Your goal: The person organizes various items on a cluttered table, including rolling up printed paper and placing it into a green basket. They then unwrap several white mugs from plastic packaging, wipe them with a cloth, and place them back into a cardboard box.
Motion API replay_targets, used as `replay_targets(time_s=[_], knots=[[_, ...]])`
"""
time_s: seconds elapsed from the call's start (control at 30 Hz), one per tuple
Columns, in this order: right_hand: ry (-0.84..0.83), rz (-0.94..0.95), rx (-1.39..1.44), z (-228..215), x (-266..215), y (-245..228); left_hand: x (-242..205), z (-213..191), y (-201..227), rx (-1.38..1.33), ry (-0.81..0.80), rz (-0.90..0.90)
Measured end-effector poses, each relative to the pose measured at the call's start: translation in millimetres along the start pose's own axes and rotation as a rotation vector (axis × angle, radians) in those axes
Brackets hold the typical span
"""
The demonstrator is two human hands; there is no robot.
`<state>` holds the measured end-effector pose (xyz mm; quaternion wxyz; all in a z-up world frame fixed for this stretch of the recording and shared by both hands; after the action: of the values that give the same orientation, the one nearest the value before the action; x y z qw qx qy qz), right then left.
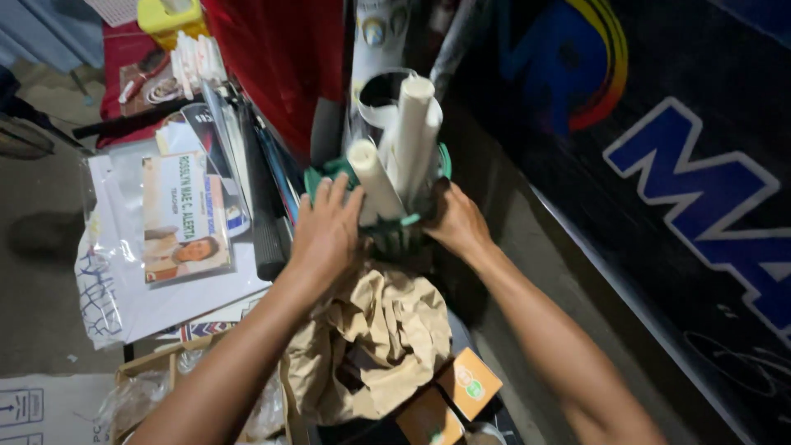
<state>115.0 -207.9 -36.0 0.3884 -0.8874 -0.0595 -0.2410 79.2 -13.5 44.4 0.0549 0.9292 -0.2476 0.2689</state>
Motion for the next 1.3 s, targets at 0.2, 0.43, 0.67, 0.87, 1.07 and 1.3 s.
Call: replay_targets(time_s=[0.2, 0.43, 0.67, 0.87, 1.07, 1.3], knots=[[-0.04, 0.076, -0.19, 29.7, 8.7, 17.6, 12.7, -41.6, 10.7, -0.098, 0.052, -0.047], [-0.165, 0.053, 0.032, -22.8, -22.4, -22.6, -22.5, -144.2, 75.0, -0.36, 0.246, 0.036], [-0.067, 0.223, 0.334, -109.3, -183.3, 4.5, -181.1, -176.2, 115.8, -0.697, 0.187, 0.008], [0.026, 0.549, 0.138, -104.9, -455.5, 203.3, -428.0, -25.7, 129.1, -0.869, 0.162, -0.424], [-0.217, 0.466, 0.743, -9.6, -504.6, 125.3, -503.5, -4.0, 128.2, -0.855, -0.181, -1.09], [-0.229, 1.042, 1.304, 50.6, -450.5, -109.1, -404.1, -157.7, 145.2, -0.703, 0.345, -0.536]])
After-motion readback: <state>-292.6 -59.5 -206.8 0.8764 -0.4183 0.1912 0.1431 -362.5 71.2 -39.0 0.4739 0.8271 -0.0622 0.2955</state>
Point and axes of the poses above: each hand's wrist, its own x-axis towards the middle knuckle, its own z-axis out of the palm, y = z × x, the point moved 10 cm from there along x, towards the middle knuckle, and after that the axes turned 15 degrees about y, right-handed, at the moved point
